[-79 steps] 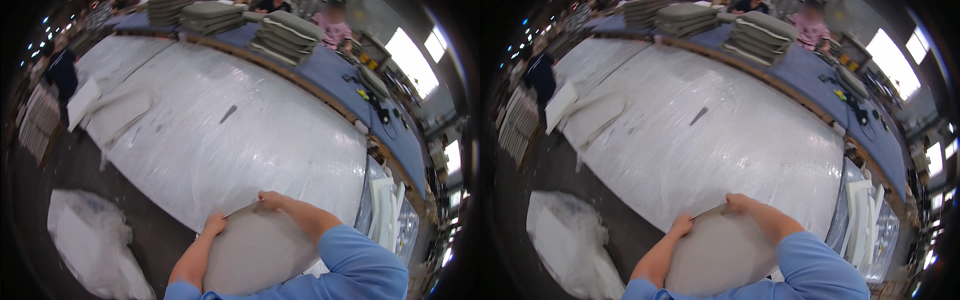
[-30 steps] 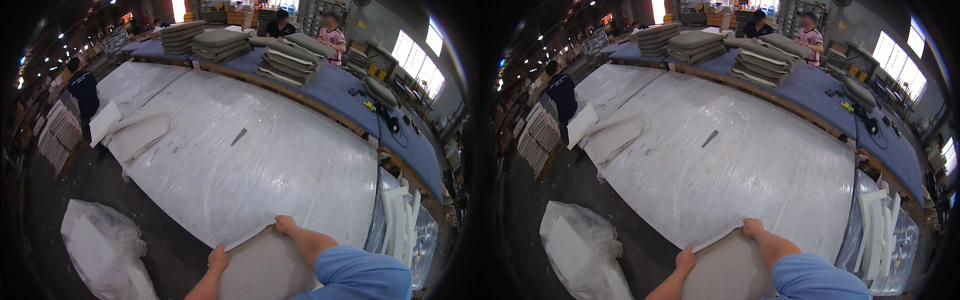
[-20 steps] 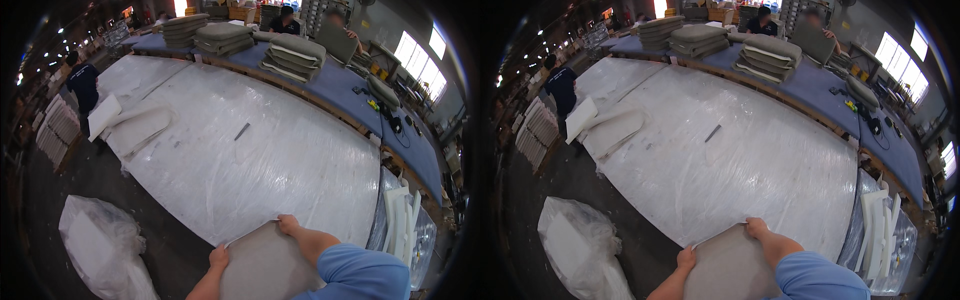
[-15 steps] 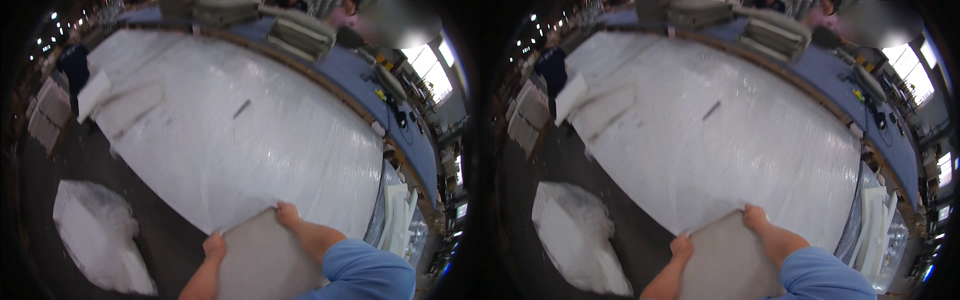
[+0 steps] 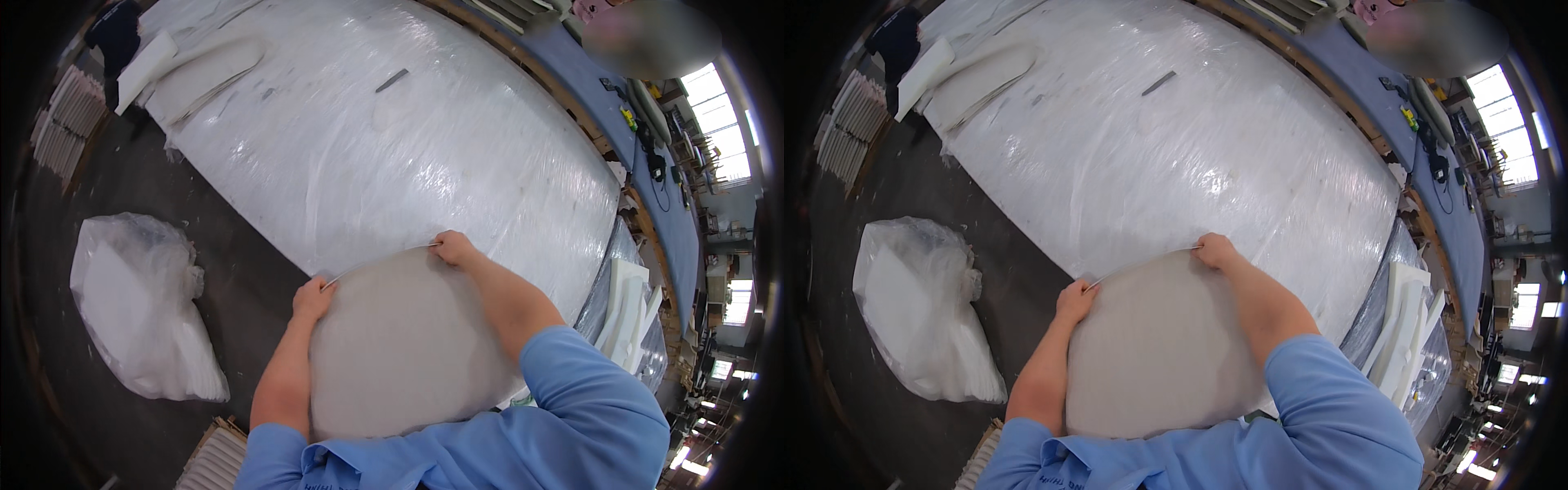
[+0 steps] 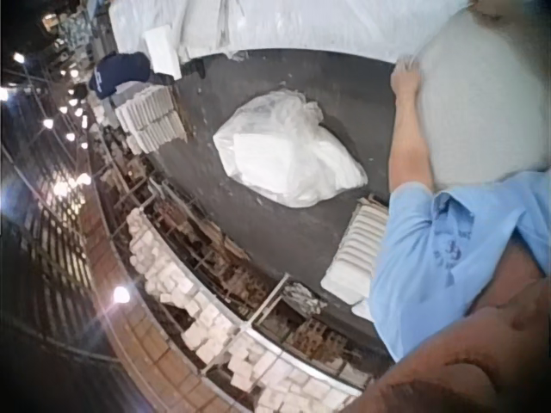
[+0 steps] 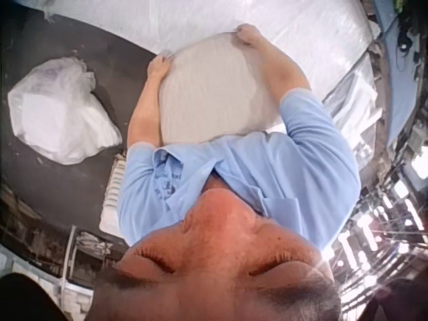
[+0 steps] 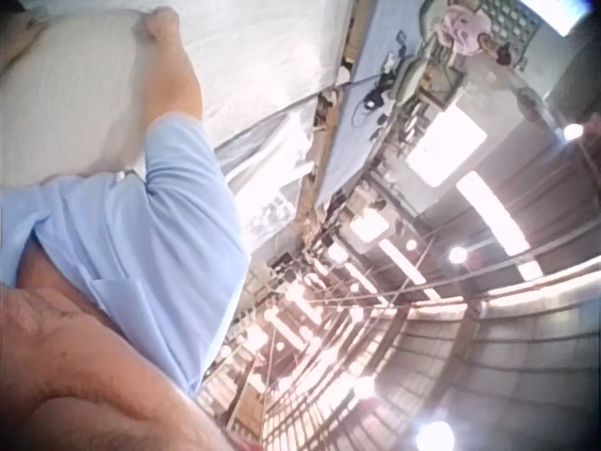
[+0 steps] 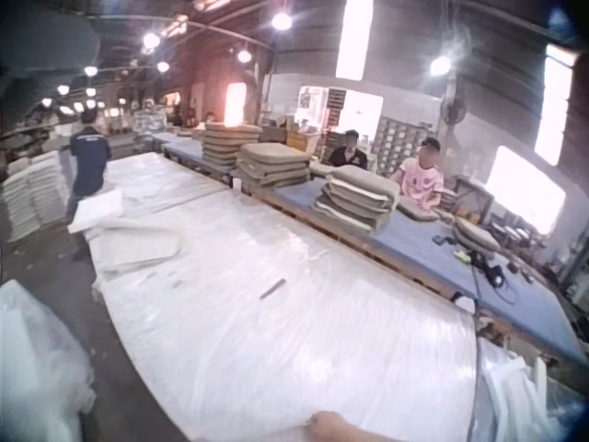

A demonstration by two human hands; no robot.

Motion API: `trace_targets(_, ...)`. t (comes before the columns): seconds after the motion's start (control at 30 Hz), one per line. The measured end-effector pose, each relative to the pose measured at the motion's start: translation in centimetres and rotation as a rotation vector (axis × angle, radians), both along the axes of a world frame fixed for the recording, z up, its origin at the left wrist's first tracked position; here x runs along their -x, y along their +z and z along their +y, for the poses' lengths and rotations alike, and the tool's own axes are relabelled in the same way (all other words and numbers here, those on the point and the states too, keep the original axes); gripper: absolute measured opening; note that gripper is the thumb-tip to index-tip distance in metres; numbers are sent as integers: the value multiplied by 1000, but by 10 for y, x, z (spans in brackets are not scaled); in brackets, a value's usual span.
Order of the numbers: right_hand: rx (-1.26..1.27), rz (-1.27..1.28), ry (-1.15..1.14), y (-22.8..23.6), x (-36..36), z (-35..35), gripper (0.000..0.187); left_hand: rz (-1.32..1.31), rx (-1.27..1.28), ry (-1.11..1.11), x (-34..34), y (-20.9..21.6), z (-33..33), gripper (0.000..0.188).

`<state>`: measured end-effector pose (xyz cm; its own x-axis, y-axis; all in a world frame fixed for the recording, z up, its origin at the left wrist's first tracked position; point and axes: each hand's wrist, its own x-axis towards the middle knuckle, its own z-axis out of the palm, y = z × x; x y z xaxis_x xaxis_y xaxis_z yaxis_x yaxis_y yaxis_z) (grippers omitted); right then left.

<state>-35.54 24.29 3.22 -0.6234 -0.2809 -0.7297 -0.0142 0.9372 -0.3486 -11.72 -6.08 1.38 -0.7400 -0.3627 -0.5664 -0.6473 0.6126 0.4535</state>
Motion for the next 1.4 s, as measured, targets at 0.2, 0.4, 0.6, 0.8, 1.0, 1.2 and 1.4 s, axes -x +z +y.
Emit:
trace_targets(0.2, 43, 370, 44, -10, -19, 15, 31, 20, 51, 56, -42, -15, -11, 31)
trace_targets(0.4, 50, 541, 88, -34, -25, 17, 24, 37, 51, 122, -36, -26, -5, 29)
trace_targets(0.6, 30, 550, 142, -44, -24, 20, 23, -5, 37, 164, -37, -33, -6, 33)
trace_targets(0.8, -42, 547, 199, -30, -22, 17, 26, -43, 7, 262, -33, -24, -4, 37)
trace_targets(1.0, 1, 458, 337, 24, -44, -26, 30, 310, 18, 797, -103, -29, -3, 39)
trace_targets(1.2, 262, -338, 443, 133, -122, -91, 48, 298, -1161, 1011, -221, 51, 51, 66)
trace_targets(1.4, 469, -585, 791, 210, -218, -143, 59, 536, -1777, 1095, -235, 139, 111, 77)
